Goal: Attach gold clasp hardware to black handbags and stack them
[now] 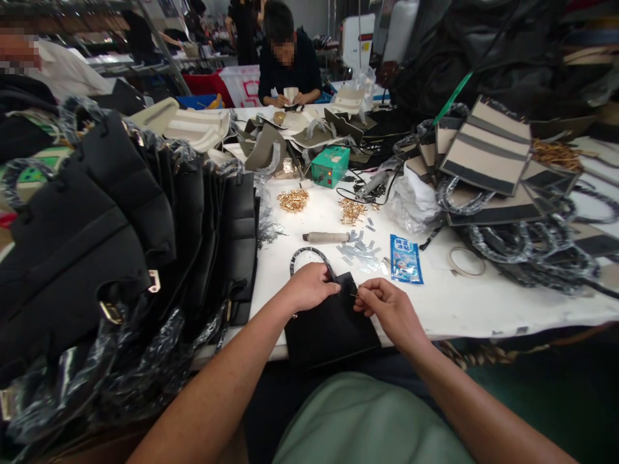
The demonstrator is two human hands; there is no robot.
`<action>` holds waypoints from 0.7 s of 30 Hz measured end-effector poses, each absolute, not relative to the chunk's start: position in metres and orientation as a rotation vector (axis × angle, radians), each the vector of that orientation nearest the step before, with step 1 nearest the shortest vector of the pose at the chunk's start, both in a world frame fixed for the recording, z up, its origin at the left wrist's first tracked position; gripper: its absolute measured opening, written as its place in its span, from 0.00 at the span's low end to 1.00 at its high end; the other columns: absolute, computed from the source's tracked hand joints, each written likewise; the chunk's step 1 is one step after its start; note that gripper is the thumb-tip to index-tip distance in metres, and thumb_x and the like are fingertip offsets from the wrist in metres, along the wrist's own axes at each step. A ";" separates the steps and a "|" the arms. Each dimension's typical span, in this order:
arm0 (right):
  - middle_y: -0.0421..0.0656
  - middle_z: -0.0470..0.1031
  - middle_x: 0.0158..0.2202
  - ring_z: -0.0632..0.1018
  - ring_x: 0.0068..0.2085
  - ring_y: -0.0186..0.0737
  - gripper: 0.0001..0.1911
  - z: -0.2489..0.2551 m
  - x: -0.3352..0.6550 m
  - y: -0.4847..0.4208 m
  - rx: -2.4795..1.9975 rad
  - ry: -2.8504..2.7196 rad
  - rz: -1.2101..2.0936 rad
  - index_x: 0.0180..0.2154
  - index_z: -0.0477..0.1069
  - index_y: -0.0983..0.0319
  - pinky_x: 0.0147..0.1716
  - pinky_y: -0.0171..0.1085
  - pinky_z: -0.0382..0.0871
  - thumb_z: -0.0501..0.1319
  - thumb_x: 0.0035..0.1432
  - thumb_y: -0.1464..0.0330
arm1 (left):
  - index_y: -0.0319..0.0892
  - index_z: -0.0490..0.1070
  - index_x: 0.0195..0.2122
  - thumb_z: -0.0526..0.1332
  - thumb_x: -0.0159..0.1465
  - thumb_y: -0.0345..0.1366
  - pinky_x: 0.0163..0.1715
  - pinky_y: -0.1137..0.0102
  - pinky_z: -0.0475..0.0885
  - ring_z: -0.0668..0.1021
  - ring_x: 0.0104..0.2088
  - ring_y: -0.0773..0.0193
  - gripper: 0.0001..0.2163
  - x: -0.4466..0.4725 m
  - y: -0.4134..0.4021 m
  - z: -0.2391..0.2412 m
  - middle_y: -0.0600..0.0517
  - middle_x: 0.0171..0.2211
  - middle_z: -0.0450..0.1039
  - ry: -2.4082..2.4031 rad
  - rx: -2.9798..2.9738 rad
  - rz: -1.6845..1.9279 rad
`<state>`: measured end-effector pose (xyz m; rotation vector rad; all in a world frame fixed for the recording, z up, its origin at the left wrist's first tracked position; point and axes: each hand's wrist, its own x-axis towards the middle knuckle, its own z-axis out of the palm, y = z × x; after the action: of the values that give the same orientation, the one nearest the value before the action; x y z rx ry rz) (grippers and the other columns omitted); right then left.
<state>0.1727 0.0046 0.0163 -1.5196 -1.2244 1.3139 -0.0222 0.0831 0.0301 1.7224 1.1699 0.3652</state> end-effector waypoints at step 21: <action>0.39 0.79 0.30 0.78 0.32 0.40 0.08 0.008 0.172 0.006 -1.636 -1.876 0.541 0.40 0.75 0.56 0.35 0.36 0.67 0.60 0.62 0.62 | 0.39 0.78 0.37 0.65 0.55 0.36 0.35 0.68 0.73 0.81 0.36 0.56 0.10 -0.023 0.083 0.022 0.47 0.36 0.82 1.213 1.684 0.352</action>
<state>0.1718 0.0063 0.0079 -1.6356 -1.8764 0.5408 -0.0229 0.0828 0.0221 1.6844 1.2135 0.3523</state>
